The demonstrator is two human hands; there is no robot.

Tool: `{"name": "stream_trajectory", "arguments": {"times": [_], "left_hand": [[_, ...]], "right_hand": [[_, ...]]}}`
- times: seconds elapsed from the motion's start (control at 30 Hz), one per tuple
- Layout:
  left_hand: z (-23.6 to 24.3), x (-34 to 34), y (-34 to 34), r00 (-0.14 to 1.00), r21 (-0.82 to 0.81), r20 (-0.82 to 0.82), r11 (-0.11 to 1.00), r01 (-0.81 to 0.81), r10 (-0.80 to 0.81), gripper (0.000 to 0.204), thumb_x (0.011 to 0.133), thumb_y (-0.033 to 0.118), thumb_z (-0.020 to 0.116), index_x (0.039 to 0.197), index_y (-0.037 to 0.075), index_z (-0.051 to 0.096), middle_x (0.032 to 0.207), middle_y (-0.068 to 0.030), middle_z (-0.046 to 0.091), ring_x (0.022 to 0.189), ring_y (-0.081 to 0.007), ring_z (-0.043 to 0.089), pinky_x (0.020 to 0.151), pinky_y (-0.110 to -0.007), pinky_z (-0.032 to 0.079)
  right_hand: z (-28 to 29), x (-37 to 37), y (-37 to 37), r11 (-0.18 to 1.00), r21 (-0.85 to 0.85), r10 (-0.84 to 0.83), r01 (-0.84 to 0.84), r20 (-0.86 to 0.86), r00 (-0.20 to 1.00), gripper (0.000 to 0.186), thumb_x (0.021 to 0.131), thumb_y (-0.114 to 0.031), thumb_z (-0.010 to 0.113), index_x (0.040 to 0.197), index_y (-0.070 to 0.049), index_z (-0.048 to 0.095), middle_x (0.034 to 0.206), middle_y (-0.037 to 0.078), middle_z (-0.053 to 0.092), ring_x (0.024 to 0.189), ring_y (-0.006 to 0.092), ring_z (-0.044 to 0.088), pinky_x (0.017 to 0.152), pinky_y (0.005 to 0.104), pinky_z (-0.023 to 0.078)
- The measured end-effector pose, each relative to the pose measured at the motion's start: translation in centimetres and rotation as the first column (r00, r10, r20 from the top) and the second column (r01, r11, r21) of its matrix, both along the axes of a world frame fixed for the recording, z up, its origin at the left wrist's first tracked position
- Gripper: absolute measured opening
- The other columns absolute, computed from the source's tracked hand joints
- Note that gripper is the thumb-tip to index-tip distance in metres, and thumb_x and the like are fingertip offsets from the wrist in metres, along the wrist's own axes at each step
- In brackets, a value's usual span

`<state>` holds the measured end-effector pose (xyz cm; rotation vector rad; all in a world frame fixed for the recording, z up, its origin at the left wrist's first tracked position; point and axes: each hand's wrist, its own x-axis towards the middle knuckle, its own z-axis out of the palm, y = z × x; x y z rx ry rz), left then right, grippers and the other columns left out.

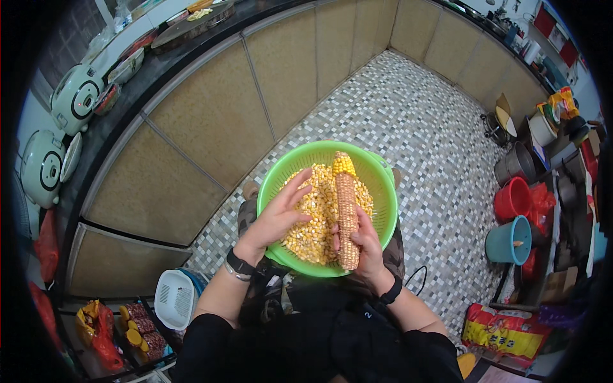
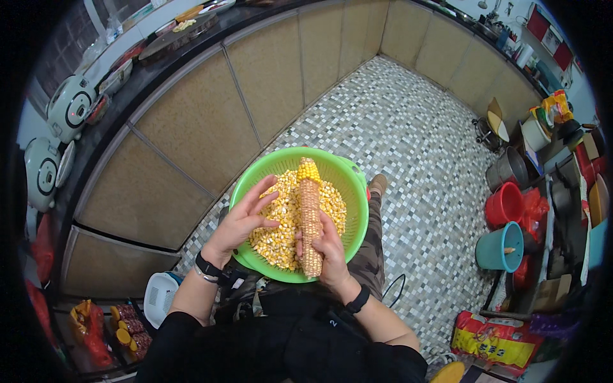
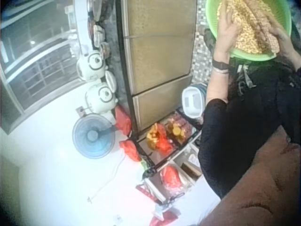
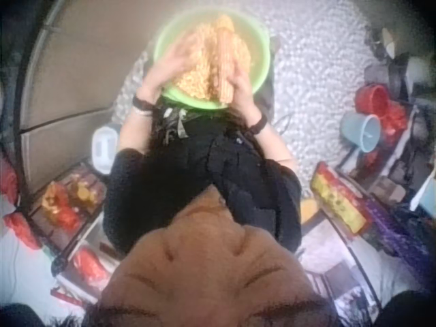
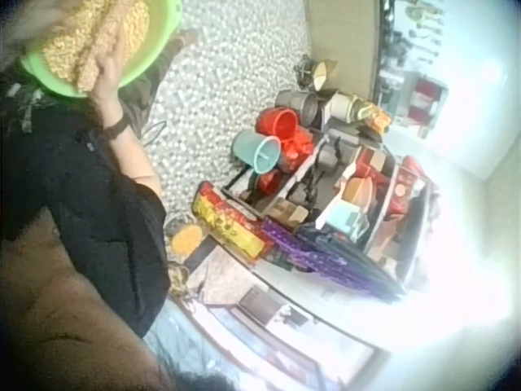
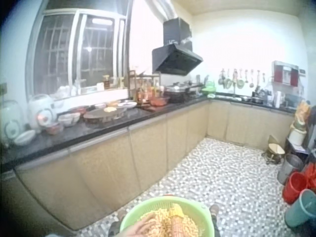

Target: Stripping kernels from a cob of corn into a plastic bowl by hand.

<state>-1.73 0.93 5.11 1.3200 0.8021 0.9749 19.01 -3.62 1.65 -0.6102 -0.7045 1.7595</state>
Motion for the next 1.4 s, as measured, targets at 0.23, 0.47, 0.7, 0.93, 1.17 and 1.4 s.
{"name": "stream_trajectory", "arguments": {"times": [0.23, 0.47, 0.7, 0.93, 1.17, 1.4], "left_hand": [[0.7, 0.7, 0.5, 0.985, -0.275, 0.131, 0.959, -0.074, 0.114, 0.051, 0.096, 0.012, 0.046, 0.142, 0.002, 0.027, 0.137, -0.0189, 0.04, 0.117, -0.0285, 0.053, 0.084, -0.034, 0.056], [-2.5, 1.5, 0.1, 0.903, -0.368, 0.412, 0.929, 0.043, 0.122, 0.057, 0.095, 0.026, 0.054, 0.139, -0.001, 0.03, 0.13, -0.0192, 0.047, 0.112, -0.0284, 0.056, 0.088, -0.036, 0.053], [-2.8, 1.7, 0.0, 0.844, -0.305, 0.532, 0.945, 0.118, 0.066, 0.052, 0.096, 0.029, 0.051, 0.136, 0.001, 0.032, 0.126, -0.0225, 0.051, 0.113, -0.033, 0.055, 0.096, -0.044, 0.047], [-4.8, 0.9, 0.3, 0.759, -0.405, 0.641, 0.891, 0.206, 0.116, 0.046, 0.097, 0.026, 0.049, 0.13, -0.004, 0.037, 0.124, -0.0241, 0.053, 0.114, -0.0345, 0.054, 0.099, -0.047, 0.044], [-4.7, 0.9, 0.1, 0.767, -0.454, 0.616, 0.876, 0.161, 0.179, 0.051, 0.092, 0.026, 0.057, 0.13, -0.003, 0.038, 0.119, -0.0256, 0.055, 0.115, -0.0344, 0.054, 0.1, -0.046, 0.043], [-4.7, 0.6, 0.3, 0.701, -0.411, 0.702, 0.875, 0.257, 0.124, 0.047, 0.093, 0.02, 0.054, 0.131, -0.003, 0.039, 0.124, -0.0207, 0.054, 0.118, -0.0306, 0.052, 0.103, -0.043, 0.04]], "right_hand": [[0.8, 0.2, 0.0, 0.993, 0.039, 0.109, -0.111, 0.059, 0.992, 0.056, 0.088, -0.015, 0.057, 0.135, -0.003, 0.029, 0.095, 0.012, 0.058, 0.071, 0.0162, 0.058, 0.065, 0.0264, 0.049], [0.8, 0.4, -0.1, 0.97, 0.022, 0.241, -0.242, 0.016, 0.97, 0.054, 0.086, -0.017, 0.053, 0.134, -0.002, 0.032, 0.105, 0.014, 0.058, 0.08, 0.0167, 0.058, 0.073, 0.0288, 0.048], [-0.1, -0.2, -0.2, 0.949, 0.019, 0.302, -0.314, 0.229, 0.925, 0.051, 0.089, -0.01, 0.052, 0.136, -0.001, 0.033, 0.121, 0.007, 0.05, 0.105, 0.0144, 0.053, 0.089, 0.028, 0.044], [-0.1, -1.0, -0.4, 0.939, 0.119, 0.232, -0.322, 0.473, 0.85, 0.061, 0.087, -0.013, 0.064, 0.137, 0.0, 0.031, 0.123, 0.008, 0.048, 0.112, 0.0149, 0.048, 0.094, 0.0292, 0.04], [-0.2, -1.2, -0.4, 0.943, 0.108, 0.226, -0.313, 0.483, 0.846, 0.062, 0.087, -0.013, 0.064, 0.138, 0.0, 0.03, 0.126, 0.009, 0.046, 0.114, 0.0156, 0.046, 0.097, 0.0298, 0.039], [0.1, -1.2, -0.5, 0.943, 0.067, 0.249, -0.325, 0.503, 0.828, 0.062, 0.088, -0.013, 0.062, 0.139, 0.0, 0.029, 0.125, 0.005, 0.045, 0.113, 0.0128, 0.045, 0.095, 0.0277, 0.038]]}}
